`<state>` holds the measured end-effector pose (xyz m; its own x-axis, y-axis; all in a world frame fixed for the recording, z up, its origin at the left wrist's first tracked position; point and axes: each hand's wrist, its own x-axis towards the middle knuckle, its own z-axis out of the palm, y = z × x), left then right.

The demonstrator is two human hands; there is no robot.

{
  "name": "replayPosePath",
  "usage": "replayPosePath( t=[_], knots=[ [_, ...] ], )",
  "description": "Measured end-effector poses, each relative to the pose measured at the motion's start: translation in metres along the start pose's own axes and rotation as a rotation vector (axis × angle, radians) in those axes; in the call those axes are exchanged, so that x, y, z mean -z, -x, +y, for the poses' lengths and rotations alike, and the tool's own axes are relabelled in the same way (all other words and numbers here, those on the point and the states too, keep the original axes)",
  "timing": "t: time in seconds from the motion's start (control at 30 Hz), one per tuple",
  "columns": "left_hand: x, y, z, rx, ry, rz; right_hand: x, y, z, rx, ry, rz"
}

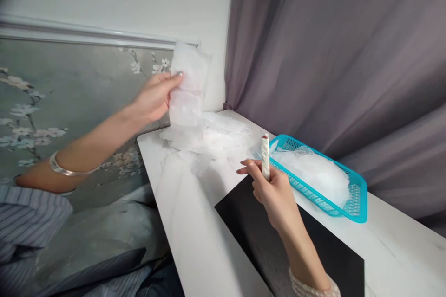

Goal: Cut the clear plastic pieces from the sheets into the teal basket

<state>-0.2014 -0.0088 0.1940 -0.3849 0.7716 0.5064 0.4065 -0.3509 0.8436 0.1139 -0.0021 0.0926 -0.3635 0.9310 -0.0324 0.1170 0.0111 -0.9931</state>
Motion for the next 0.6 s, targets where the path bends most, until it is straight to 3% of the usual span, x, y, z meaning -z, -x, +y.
replayPosePath(
  t=[0.13, 0.2, 0.3, 0.4, 0.6],
  knots=[
    [-0.037, 0.04, 0.003, 0.118, 0.232, -0.17, -0.006, 0.004, -0.016, 0.126, -0.033, 0.085],
    [-0.057, 0.061, 0.008, 0.266, 0.458, -0.321, -0.005, 0.007, -0.024, 0.159, -0.032, 0.111],
    [-0.083, 0.083, 0.018, 0.397, 0.615, -0.549, -0.001, 0.011, -0.033, 0.164, 0.016, 0.129],
    [-0.102, 0.092, 0.025, 0.435, 0.664, -0.697, 0.004, 0.016, -0.038, 0.188, 0.123, 0.208],
    [-0.13, 0.09, 0.026, 0.49, 0.785, -0.808, 0.03, 0.022, -0.039, 0.326, 0.451, 0.411]
  ],
)
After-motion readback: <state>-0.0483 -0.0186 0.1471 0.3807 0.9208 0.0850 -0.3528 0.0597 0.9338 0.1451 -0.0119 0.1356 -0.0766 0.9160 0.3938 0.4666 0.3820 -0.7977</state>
